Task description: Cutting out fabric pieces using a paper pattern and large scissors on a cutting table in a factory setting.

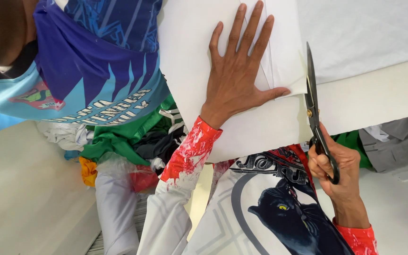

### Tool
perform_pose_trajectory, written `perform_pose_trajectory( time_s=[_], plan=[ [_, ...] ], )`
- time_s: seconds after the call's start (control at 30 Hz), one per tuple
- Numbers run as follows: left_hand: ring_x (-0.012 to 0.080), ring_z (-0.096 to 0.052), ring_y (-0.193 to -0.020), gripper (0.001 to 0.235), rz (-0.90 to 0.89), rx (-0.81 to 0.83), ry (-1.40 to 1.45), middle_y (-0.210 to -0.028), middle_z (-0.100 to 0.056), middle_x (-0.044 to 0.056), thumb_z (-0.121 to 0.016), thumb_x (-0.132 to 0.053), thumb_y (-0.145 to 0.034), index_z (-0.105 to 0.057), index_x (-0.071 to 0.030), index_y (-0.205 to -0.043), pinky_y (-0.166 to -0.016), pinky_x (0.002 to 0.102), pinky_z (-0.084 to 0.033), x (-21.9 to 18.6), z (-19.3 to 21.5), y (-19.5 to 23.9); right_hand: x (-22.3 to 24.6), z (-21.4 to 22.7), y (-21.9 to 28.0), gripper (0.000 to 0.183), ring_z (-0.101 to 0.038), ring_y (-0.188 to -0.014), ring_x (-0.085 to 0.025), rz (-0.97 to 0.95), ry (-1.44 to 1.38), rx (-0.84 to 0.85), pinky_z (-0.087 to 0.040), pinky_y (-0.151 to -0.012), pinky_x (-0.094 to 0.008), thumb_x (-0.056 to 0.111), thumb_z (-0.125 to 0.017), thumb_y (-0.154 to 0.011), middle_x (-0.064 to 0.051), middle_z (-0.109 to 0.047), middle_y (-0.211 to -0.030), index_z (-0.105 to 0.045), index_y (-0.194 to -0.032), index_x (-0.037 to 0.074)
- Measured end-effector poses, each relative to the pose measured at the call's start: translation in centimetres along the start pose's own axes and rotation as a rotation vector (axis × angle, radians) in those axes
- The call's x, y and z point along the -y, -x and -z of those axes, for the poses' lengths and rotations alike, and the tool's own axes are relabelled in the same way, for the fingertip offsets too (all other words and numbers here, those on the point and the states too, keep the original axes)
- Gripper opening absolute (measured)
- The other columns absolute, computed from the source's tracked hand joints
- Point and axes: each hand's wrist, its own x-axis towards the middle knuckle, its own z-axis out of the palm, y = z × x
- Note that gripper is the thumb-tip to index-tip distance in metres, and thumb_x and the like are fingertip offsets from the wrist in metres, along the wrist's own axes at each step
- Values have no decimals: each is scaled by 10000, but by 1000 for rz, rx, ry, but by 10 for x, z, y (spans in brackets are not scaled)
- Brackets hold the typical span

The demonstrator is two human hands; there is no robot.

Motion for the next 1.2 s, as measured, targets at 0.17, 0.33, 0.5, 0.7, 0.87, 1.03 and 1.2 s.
perform_pose_trajectory(
  time_s=[0.17, 0.33, 0.5, 0.7, 0.87, 1.03, 1.2],
  plan=[
    [295, -59, -1599, 1424, -4, 16, 2, -1738, -78, 82, -690, -1279, -1016, -97, -168, -1681, -1285, 540, -93, 1, -1, -2, -3, 0, 1, 642, -250, -535, -111, 24, 27, -13, -241, -449, -219, 50, -647, -915, -33, -378, -705, -481, -1529, 139],
    [298, -67, -1595, 1406, -7, 8, -6, -1730, -83, 83, -641, -1300, -1022, -112, -177, -1683, -1285, 534, -107, 2, 0, -2, 8, -5, -15, 738, -356, -496, -104, 82, -57, 52, -264, -408, -183, 332, -747, -899, -70, -520, -738, -476, -1530, 64],
    [299, -71, -1590, 1400, -5, -9, 7, -1728, -98, 82, -661, -1280, -1013, -128, -169, -1678, -1282, 537, -109, 4, 0, -3, 17, -15, -30, 666, -261, -526, -106, 26, 39, 15, -210, -446, -213, 281, -676, -922, -20, -357, -703, -465, -1539, 148],
    [296, -82, -1593, 1414, -9, 1, 4, -1723, -96, 84, -632, -1309, -1010, -129, -168, -1677, -1280, 540, -113, 6, 1, -3, 20, -19, -31, 634, -248, -529, -104, 16, 43, 29, -189, -444, -224, 193, -621, -945, 6, -291, -668, -442, -1549, 129],
    [301, -81, -1589, 1382, -17, -5, 29, -1718, -96, 89, -623, -1259, -998, -140, -156, -1676, -1278, 545, -111, 6, 0, -3, 19, -9, -45, 690, -312, -506, -116, 70, -67, 96, -261, -429, -204, 333, -702, -949, -67, -449, -752, -457, -1552, 105],
    [293, -107, -1590, 1388, -14, -30, 36, -1714, -118, 86, -656, -1261, -985, -160, -159, -1669, -1276, 537, -123, 7, -2, -2, 38, -29, -60, 752, -252, -547, -85, 9, 70, 31, -203, -437, -188, 411, -691, -900, 1, -340, -709, -451, -1554, 130],
    [302, -136, -1590, 1349, -12, -53, 68, -1704, -132, 96, -697, -1188, -971, -187, -150, -1665, -1267, 550, -136, 9, -2, -1, 35, -32, -62, 595, -207, -549, -96, 46, 74, 32, -213, -435, -200, 136, -633, -945, 50, -300, -665, -487, -1522, 129]
  ],
)
